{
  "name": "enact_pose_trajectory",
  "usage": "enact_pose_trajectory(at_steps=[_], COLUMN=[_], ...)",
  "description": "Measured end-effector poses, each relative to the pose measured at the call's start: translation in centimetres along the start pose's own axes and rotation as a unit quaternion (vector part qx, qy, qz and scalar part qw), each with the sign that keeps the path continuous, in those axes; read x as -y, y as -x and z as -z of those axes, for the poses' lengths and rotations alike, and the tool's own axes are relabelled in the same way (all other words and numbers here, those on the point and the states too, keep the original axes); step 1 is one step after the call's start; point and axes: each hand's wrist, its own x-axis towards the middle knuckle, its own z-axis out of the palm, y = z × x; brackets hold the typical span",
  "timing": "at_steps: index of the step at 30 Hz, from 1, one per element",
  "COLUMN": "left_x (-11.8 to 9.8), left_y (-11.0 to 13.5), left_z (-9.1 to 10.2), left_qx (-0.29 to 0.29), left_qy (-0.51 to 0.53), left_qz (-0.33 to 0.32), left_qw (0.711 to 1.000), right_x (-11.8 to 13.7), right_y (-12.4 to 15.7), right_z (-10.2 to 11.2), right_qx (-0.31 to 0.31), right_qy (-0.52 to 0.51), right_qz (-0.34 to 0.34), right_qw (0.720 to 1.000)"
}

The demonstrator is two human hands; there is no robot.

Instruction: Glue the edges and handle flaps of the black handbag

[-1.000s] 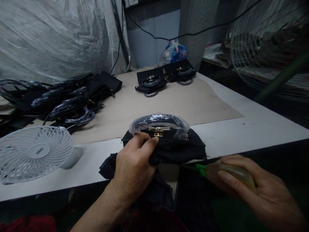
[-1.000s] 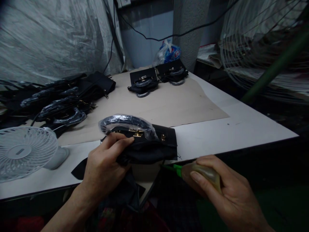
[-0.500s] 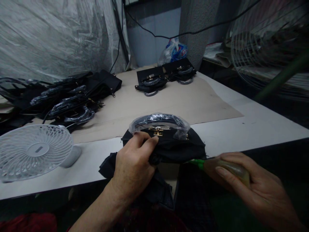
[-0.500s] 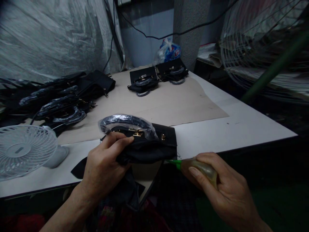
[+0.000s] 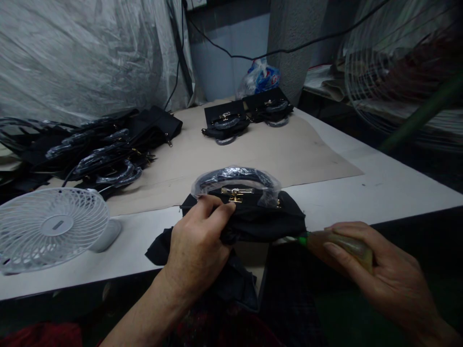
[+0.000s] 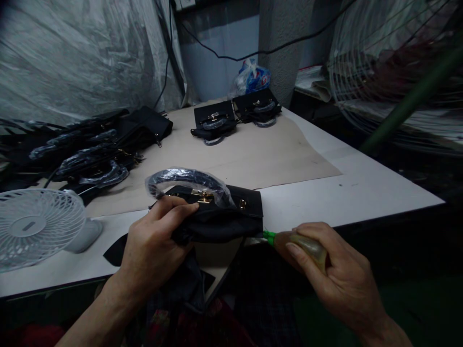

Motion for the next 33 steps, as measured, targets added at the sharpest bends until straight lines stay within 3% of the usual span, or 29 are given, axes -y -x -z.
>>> enact_pose_trajectory(at_steps=[5,10,15,20,29,33], left_x=[-0.1,-0.1,0.0,0.0,0.0,0.0], left_y=[-0.1,-0.1,-0.1,-0.2,0.3,0.2], left_z=[0.1,0.1,0.1,0.0,0.0,-0.1], left_qx=[-0.003,-0.008,-0.003,-0.001,0.003,0.000], left_qy=[-0.015,-0.015,-0.010,-0.002,-0.005,-0.004], left_qz=[-0.003,-0.005,0.002,0.008,0.002,-0.001], left_qw=[1.000,1.000,1.000,1.000,1.000,1.000], right_x=[0.3,0.1,0.2,0.6,0.6,0.8], right_y=[-0.3,-0.7,-0.9,-1.1,0.1,0.0], right_z=[0.0,0.8,0.2,0.2,0.8,0.9], right_qx=[-0.019,0.048,-0.014,0.016,-0.050,-0.016], right_qy=[0.006,-0.019,-0.032,-0.049,0.007,-0.065], right_qz=[0.019,0.002,-0.003,-0.016,-0.061,-0.057], right_qw=[1.000,0.999,0.999,0.999,0.997,0.996])
